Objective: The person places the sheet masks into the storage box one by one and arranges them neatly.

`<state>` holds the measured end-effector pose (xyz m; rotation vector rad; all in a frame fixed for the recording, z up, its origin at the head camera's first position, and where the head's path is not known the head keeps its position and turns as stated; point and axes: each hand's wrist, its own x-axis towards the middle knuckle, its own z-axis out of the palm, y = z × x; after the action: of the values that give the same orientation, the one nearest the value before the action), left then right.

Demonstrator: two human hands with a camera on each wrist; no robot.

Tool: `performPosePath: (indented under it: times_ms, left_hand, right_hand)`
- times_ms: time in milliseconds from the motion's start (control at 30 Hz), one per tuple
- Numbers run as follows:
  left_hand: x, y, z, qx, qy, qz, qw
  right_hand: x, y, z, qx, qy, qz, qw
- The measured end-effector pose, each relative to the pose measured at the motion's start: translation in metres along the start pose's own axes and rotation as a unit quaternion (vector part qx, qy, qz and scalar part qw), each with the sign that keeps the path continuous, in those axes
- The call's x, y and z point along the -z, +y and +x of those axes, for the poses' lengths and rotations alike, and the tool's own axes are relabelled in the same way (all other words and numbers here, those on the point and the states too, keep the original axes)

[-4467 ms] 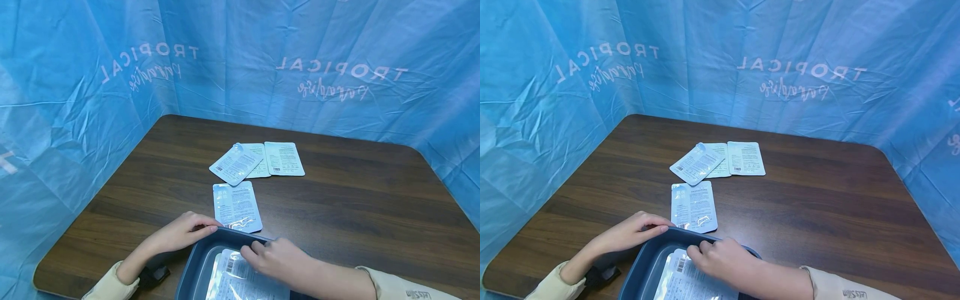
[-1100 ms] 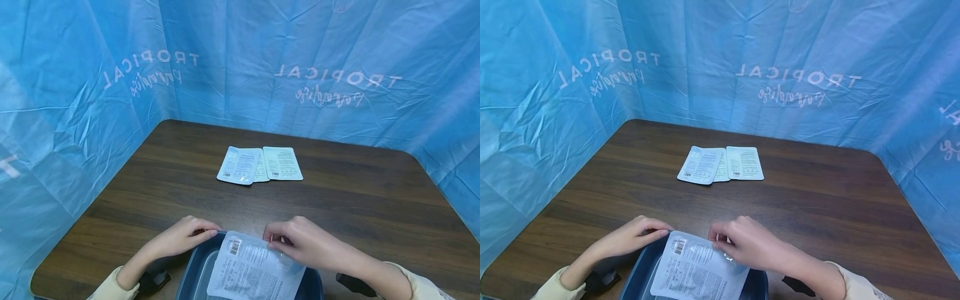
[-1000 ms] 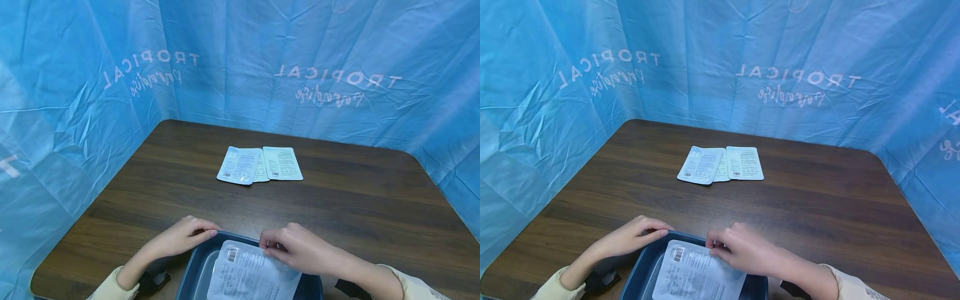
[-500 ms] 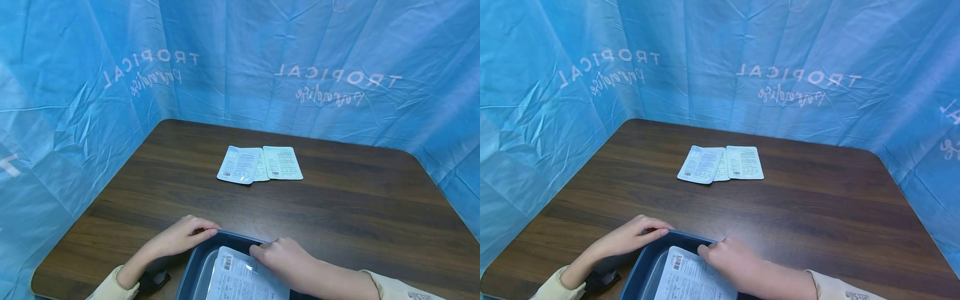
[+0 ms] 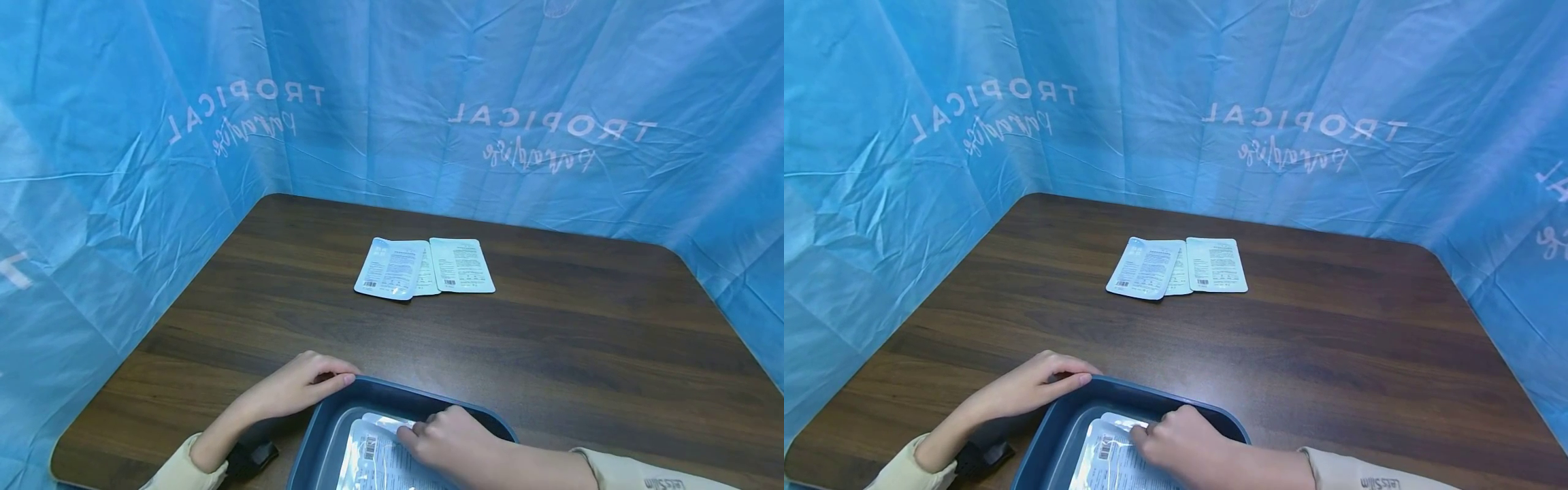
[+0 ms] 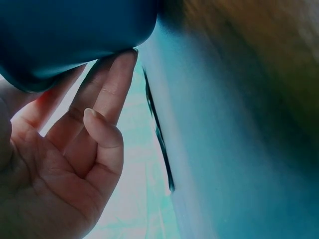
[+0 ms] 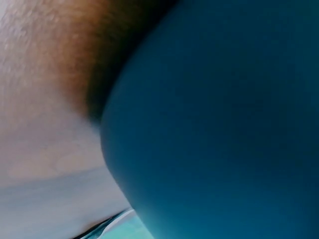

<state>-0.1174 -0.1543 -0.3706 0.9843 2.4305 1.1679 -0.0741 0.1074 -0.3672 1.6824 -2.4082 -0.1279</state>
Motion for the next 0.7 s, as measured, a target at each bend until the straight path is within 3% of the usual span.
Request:
performPosePath:
  times_ms: [400,567,700]
  left_hand:
    - [0.0,0.001,0.0,-0.002,0.003,-0.007,1.0]
    - [0.0,0.001,0.0,-0.004,0.002,-0.007,1.0]
    - [-0.001,0.0,0.0,-0.007,0.005,-0.001,1.0]
  right_hand:
    - [-0.004,0.001,0.0,0.022,0.053,-0.054,0.997]
    - [0.012,0.011,0.004,0.017,0.048,-0.021,0.998]
    - [0.032,0.033,0.01,-0.021,0.054,0.017,0.998]
